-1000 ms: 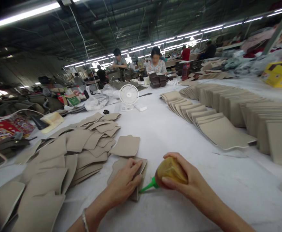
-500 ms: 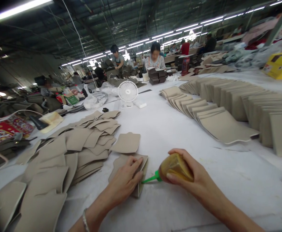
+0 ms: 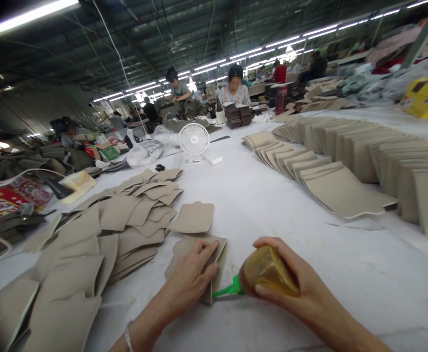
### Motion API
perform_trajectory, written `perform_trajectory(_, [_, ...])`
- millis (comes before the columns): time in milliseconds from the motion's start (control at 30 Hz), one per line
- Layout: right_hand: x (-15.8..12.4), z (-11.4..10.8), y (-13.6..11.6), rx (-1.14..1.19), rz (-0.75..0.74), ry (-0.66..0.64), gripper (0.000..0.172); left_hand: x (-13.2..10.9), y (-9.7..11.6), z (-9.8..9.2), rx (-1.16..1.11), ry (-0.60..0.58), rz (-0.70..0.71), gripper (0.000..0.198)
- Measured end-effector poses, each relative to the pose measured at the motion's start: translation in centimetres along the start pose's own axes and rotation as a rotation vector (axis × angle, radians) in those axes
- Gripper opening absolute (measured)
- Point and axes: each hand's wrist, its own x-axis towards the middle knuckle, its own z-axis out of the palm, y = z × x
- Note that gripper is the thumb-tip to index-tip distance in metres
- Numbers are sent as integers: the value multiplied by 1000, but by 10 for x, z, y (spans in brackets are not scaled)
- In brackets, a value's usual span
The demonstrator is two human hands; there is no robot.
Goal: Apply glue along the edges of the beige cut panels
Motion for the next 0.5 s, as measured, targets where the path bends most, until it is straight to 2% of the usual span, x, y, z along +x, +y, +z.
perform_trajectory(233, [17, -11, 4, -107, -17, 203, 49, 2, -3, 0, -49, 1, -31, 43])
perform_trajectory(300, [15, -9, 3, -90, -14, 157, 48, 3, -4, 1, -62, 3, -35, 43])
perform_trajectory(400, [9, -4, -1, -18, 18, 3, 47, 3, -5, 1, -63, 5, -38, 44])
perform_trajectory(500, [11, -5, -1, 2, 45, 43, 48, 3, -4, 1, -62, 3, -34, 43])
